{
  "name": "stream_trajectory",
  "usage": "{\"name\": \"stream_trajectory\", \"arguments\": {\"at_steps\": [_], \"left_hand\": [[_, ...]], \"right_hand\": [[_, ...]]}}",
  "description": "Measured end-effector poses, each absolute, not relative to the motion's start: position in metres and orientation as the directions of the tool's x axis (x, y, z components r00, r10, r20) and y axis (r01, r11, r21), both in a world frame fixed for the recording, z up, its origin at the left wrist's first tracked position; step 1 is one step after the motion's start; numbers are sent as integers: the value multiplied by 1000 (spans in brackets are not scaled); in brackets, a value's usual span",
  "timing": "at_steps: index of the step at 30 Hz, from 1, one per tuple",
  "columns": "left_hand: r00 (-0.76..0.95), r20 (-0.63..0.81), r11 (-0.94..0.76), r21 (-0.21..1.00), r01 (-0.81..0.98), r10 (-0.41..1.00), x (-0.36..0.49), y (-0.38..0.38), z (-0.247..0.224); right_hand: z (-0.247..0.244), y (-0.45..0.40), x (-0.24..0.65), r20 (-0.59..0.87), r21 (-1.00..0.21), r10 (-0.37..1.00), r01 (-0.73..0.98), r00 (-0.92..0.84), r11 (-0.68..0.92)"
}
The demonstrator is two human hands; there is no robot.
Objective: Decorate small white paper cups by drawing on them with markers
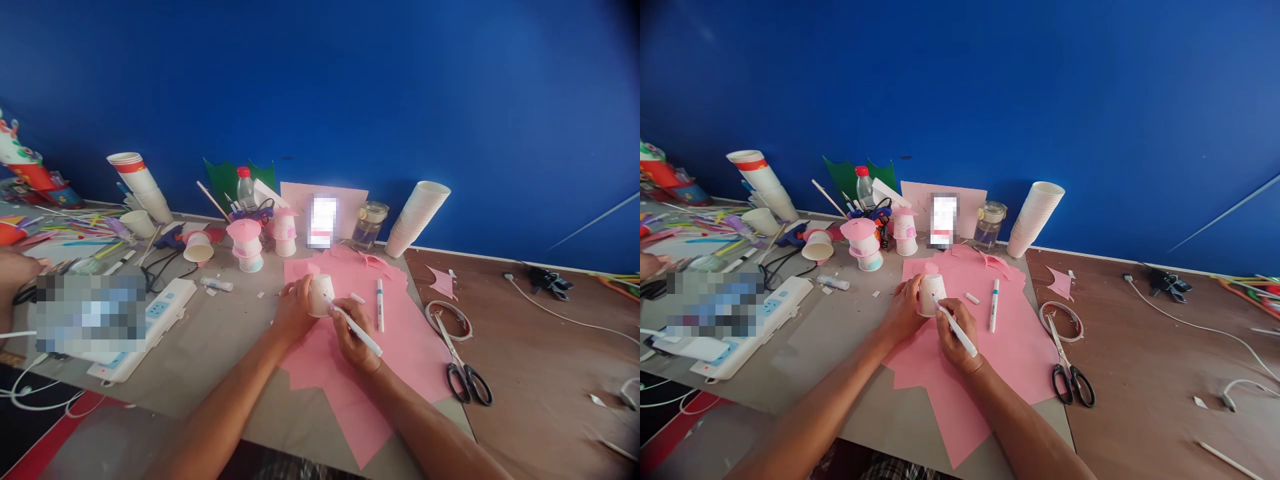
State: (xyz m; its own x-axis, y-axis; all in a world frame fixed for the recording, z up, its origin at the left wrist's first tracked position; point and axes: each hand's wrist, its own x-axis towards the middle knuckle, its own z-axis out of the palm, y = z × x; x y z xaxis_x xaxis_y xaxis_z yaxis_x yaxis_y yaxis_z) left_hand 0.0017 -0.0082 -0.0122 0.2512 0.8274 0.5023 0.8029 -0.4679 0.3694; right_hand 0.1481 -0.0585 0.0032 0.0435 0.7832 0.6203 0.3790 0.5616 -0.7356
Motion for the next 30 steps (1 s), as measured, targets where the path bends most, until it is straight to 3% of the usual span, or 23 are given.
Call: {"name": "stream_trajectory", "arguments": {"at_steps": [12, 30], "left_hand": [[248, 449, -430, 368, 824, 858, 3, -9, -7], [266, 481, -460, 346, 818, 835, 2, -9, -9]], "right_hand": [[1, -55, 147, 631, -719, 775, 405, 42, 564], [4, -59, 149, 611, -738, 791, 390, 37, 551]]}}
